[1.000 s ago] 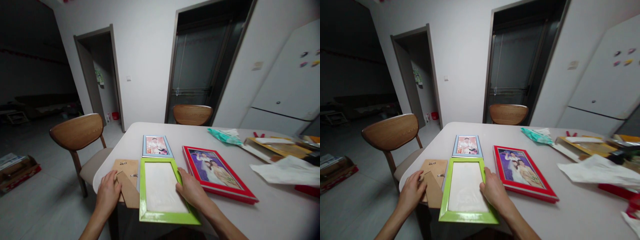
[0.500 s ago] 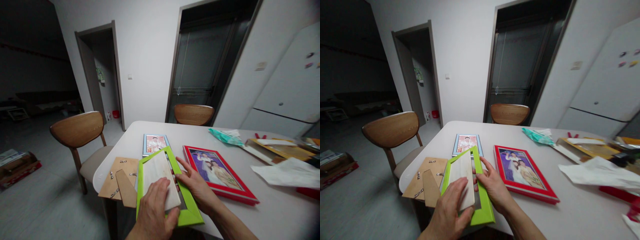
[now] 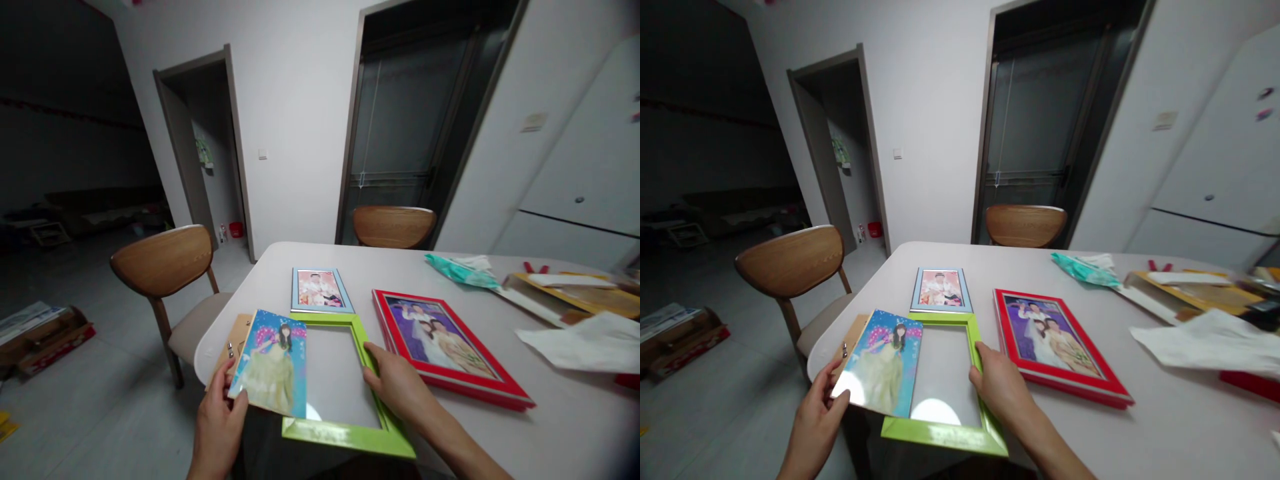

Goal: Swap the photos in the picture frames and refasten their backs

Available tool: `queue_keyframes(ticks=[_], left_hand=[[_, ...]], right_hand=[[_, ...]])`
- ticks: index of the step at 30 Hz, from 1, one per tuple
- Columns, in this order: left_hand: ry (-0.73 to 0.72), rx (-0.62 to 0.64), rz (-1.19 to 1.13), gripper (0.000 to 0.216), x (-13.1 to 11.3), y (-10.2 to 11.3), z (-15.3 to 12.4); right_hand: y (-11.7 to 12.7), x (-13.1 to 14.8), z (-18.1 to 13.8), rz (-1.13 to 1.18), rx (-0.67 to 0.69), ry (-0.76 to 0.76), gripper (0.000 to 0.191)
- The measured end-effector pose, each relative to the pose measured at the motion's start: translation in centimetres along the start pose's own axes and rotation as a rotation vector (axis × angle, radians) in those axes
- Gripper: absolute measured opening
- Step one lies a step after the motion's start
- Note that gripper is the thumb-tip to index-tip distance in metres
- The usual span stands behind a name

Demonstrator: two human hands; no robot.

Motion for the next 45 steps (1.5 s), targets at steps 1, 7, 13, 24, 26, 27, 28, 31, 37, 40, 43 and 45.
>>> queue_keyframes(ticks=[1,7,13,24,26,27,28,31,37,40,43,45], left_hand=[[0.008,0.028,0.048,0.046,0.6,-0.3,-0.2],[0.007,0.182,0.396,0.043,0.4,-1.3,-1.1],[-0.051,0.149,0.529,0.039,0.2,-0.8,-0.8],[-0.604,0.008,0.516,0.04,-2.9,-2.8,-2.7],[-0.651,0.044,0.539,0.043,-3.1,-3.4,-3.0],[-0.668,0.071,0.554,0.046,-3.2,-3.7,-3.1],[-0.683,0.099,0.569,0.049,-3.3,-4.1,-3.2],[-0.705,0.18,0.612,0.055,-3.5,-5.1,-3.1],[-0.682,0.269,0.656,0.054,-3.9,-6.3,-2.6],[-0.692,0.263,0.64,0.05,-4.1,-6.2,-2.6],[-0.688,0.2,0.579,0.045,-4.8,-5.2,-2.3],[-0.653,0.123,0.473,0.041,-5.5,-3.7,-1.5]], right_hand=[[-0.2,0.0,0.0,-0.032,-0.002,0.005,0.042],[-0.5,0.2,-0.1,-0.138,0.02,0.008,0.031],[-0.6,0.0,-0.4,-0.141,-0.015,0.03,0.027],[-0.8,-0.4,-0.5,-0.124,-0.034,0.029,0.031],[-0.7,-0.3,-0.5,-0.113,-0.034,0.035,0.032],[-0.6,-0.3,-0.6,-0.11,-0.035,0.04,0.032],[-0.6,-0.2,-0.6,-0.109,-0.038,0.045,0.032],[-0.6,0.0,-0.6,-0.12,-0.038,0.062,0.032],[-0.7,0.3,-0.6,-0.114,-0.021,0.06,0.032],[-0.8,0.4,-0.6,-0.096,-0.038,0.079,0.032],[-0.6,0.5,-0.7,-0.081,-0.068,0.097,0.035],[0.1,1.0,-0.8,-0.038,-0.131,0.126,0.037]])
Point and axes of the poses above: each hand's wrist, its own z-axis towards the middle knuckle, its own y-axis out of the back of the hand, x = y × z, the point moved 7 cm from there along z, towards the middle knuckle, and after that the axes turned 7 degrees about z, right-handed, at the moved point
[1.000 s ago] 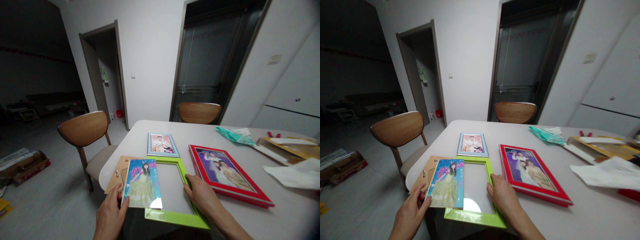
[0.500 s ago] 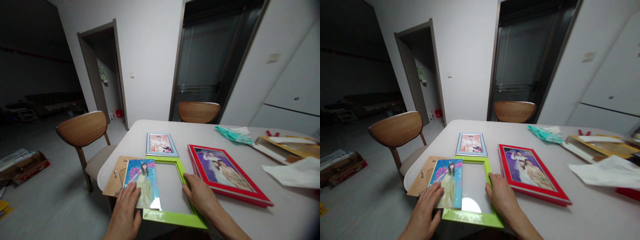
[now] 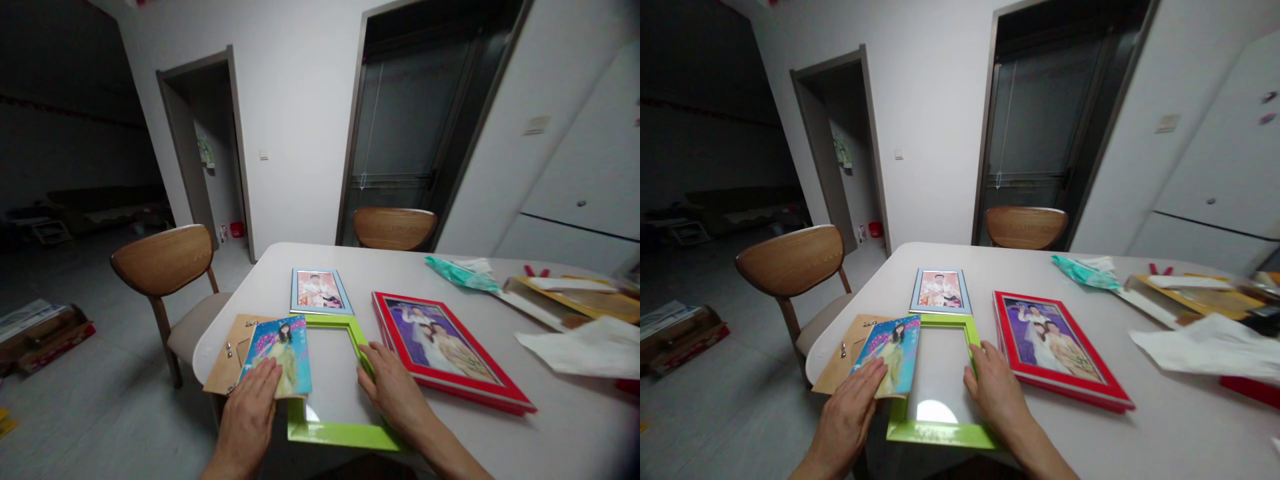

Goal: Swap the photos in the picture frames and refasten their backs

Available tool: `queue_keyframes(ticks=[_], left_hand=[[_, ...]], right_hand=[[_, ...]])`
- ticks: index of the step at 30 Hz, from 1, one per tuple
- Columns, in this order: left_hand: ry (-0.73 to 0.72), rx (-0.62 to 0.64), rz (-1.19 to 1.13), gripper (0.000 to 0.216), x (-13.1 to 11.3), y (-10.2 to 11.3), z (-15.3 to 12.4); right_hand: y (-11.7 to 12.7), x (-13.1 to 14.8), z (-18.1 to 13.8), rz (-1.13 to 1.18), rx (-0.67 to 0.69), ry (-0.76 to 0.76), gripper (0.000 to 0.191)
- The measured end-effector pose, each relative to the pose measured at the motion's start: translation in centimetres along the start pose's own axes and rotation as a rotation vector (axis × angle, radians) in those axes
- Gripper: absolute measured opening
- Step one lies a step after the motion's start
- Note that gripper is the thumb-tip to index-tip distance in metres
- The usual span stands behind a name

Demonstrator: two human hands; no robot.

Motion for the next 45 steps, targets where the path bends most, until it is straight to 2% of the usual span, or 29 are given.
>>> queue_keyframes(ticks=[3,6,8,11,13,15,17,20,22,25,27,30,37,42,45], left_hand=[[0.215,-0.169,-0.218,0.035,1.8,3.0,1.1],[0.558,-0.296,-0.561,0.034,3.3,4.3,1.5],[0.71,-0.33,-0.87,0.037,2.6,3.5,1.6],[0.776,-0.307,-1.317,0.041,-0.6,0.9,1.8],[0.769,-0.246,-1.487,0.042,-2.5,-0.7,1.8],[0.756,-0.177,-1.537,0.043,-3.3,-1.9,1.7],[0.763,-0.147,-1.479,0.046,-2.7,-2.6,1.3],[0.736,-0.137,-1.25,0.05,-0.8,-2.8,0.8],[0.636,-0.051,-1.047,0.047,-0.6,-2.8,0.8],[0.469,0.109,-0.749,0.046,-1.8,-3.2,0.7],[0.39,0.166,-0.624,0.048,-2.6,-3.5,0.6],[0.305,0.207,-0.54,0.05,-3.4,-3.9,0.5],[0.166,0.266,-0.478,0.049,-4.0,-4.1,0.8],[0.134,0.302,-0.418,0.039,-4.6,-3.8,1.3],[0.086,0.304,-0.367,0.04,-4.9,-3.8,1.1]], right_hand=[[1.3,1.4,0.0,0.221,-0.069,0.048,0.037],[1.0,3.0,0.0,0.593,0.022,-0.017,0.035],[-0.5,3.8,0.0,0.851,0.128,-0.153,0.038],[-2.7,4.7,-0.2,1.185,0.218,-0.331,0.04],[-2.9,4.4,0.1,1.277,0.14,-0.353,0.04],[-1.9,3.3,0.6,1.197,0.021,-0.324,0.041],[-0.8,2.0,1.1,1.007,-0.017,-0.302,0.042],[0.1,0.3,1.7,0.843,0.049,-0.324,0.042],[0.0,-0.5,2.1,0.866,0.088,-0.359,0.044],[-0.9,-1.0,2.7,0.931,0.108,-0.384,0.047],[-1.4,-1.3,3.1,0.919,0.093,-0.391,0.048],[-1.9,-1.5,3.6,0.832,0.075,-0.379,0.045],[-1.3,-0.2,4.5,0.378,0.123,-0.166,0.035],[-0.9,-0.7,4.2,0.113,0.094,-0.189,0.034],[-1.0,-0.9,4.0,-0.069,0.11,-0.19,0.036]])
Point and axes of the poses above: each hand's wrist, its own z-axis towards the middle knuckle, its own y-axis out of the back of the hand, x = y × z, the point moved 7 cm from there along z, towards the middle knuckle, and after that the axes turned 7 degrees about z, right-handed, at the moved point
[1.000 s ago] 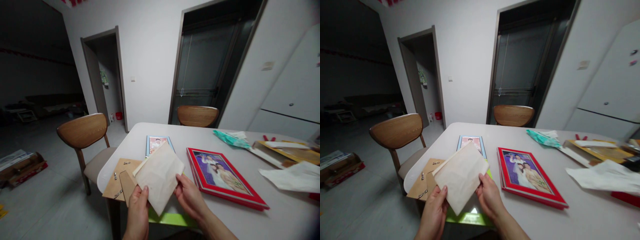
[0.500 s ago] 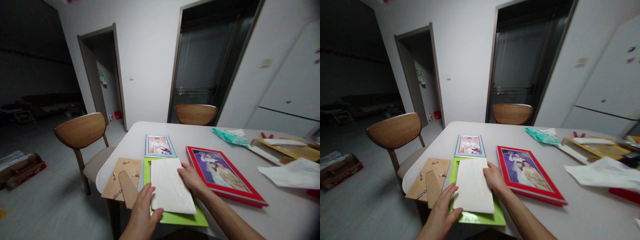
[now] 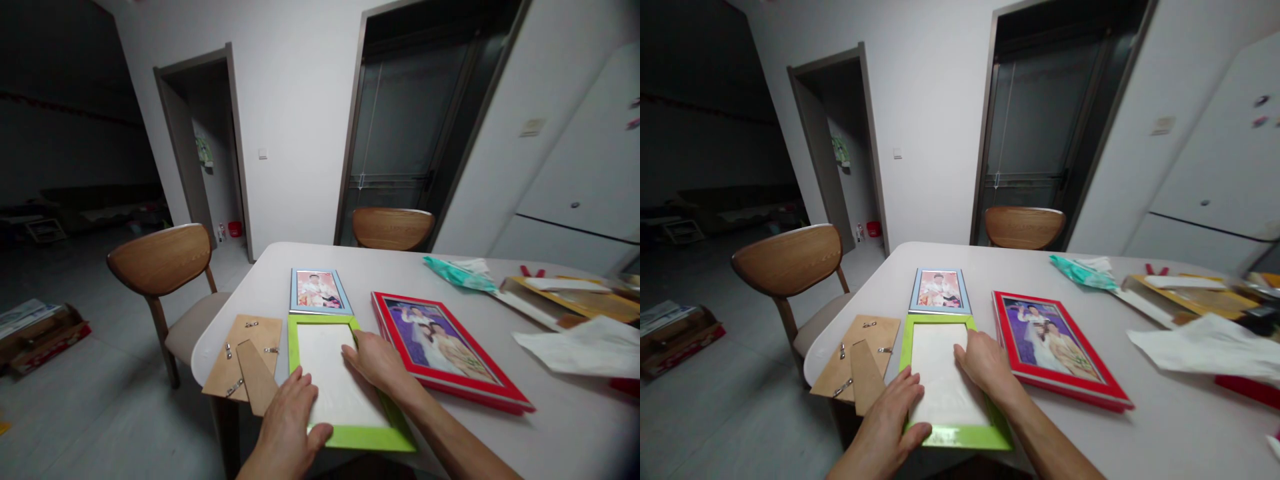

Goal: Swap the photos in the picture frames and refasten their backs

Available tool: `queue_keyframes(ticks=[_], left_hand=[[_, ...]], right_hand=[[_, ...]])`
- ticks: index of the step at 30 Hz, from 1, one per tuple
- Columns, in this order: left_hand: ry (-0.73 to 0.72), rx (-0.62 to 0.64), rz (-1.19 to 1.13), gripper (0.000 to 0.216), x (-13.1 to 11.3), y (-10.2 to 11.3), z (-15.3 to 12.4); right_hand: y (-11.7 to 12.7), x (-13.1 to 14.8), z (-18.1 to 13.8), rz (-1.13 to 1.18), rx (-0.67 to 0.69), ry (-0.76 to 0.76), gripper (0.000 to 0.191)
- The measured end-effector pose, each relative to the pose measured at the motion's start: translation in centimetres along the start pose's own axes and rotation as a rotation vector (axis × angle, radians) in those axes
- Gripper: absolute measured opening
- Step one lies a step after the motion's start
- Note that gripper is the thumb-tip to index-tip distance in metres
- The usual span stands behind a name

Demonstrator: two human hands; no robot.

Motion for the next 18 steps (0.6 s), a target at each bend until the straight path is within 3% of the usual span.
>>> queue_keyframes(ticks=[3,7,10,13,18], left_hand=[[-0.045,-0.053,0.051,0.046,0.6,0.8,-0.9],[-0.003,-0.151,0.156,0.056,4.0,4.2,-2.7],[0.133,-0.151,0.288,0.057,7.9,6.4,-3.6],[0.282,-0.158,0.418,0.054,11.4,7.3,-3.9],[0.304,-0.205,0.469,0.044,13.6,6.6,-4.1]], right_hand=[[0.1,0.4,-0.4,-0.085,-0.007,0.033,0.037],[0.4,2.7,-1.7,0.045,-0.03,0.153,0.038],[0.0,6.7,-3.3,0.184,0.006,0.309,0.036],[-1.3,11.7,-5.1,0.216,0.058,0.475,0.034],[-5.1,16.5,-6.6,0.13,0.107,0.543,0.046]])
Point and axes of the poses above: each hand's wrist, its own z-axis towards the middle knuckle, its own y-axis out of the back of the hand, x = y × z, the point moved 7 cm from there along z, towards the middle knuckle, and after that the axes turned 7 degrees about z, right-handed, at the moved point
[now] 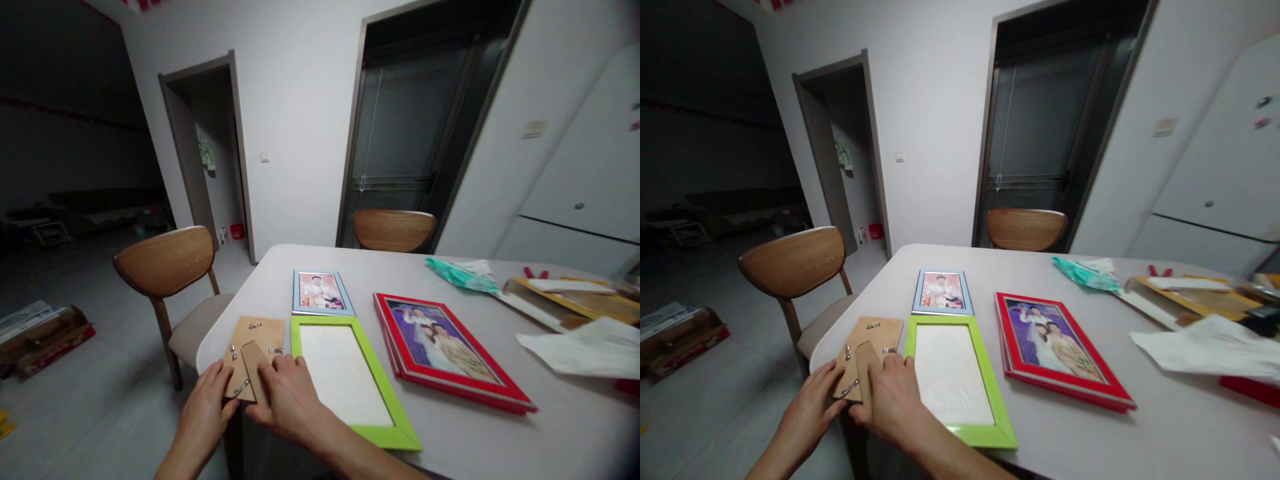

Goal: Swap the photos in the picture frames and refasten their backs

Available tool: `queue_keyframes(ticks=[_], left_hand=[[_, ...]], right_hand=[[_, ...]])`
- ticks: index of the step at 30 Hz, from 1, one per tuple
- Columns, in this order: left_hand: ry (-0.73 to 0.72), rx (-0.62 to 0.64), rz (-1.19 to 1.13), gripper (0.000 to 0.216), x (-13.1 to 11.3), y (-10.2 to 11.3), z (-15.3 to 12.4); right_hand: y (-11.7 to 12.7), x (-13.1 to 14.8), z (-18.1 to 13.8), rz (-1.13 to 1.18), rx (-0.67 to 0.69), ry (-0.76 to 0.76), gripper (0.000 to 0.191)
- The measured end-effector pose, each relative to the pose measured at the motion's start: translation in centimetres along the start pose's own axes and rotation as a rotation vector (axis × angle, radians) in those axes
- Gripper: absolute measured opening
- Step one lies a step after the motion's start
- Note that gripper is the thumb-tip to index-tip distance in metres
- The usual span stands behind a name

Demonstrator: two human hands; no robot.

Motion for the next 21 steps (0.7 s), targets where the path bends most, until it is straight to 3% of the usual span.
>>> queue_keyframes(ticks=[4,7,11,16,21], left_hand=[[-0.031,-0.09,-0.067,0.037,-0.3,1.0,-0.3],[-0.091,-0.173,-0.12,0.036,-2.1,2.8,-0.6],[-0.222,-0.234,-0.171,0.042,-6.8,4.4,-1.0],[-0.367,-0.138,-0.263,0.042,-13.3,3.7,-1.4],[-0.364,0.04,-0.28,0.04,-16.1,1.6,-1.1]], right_hand=[[-0.4,0.0,0.0,0.089,-0.044,-0.017,0.038],[1.8,-0.7,-1.0,0.216,-0.109,0.007,0.046],[5.6,-2.9,-3.9,0.309,-0.15,0.045,0.042],[7.9,-7.7,-8.1,0.269,-0.085,-0.044,0.035],[7.9,-10.8,-10.2,0.175,-0.069,-0.084,0.034]])
Point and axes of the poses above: each hand's wrist, its own z-axis towards the middle knuckle, its own y-axis out of the back of the hand, x = y × z, the point moved 7 cm from there along z, towards the middle knuckle, and after that the axes turned 7 degrees about z, right-handed, at the moved point
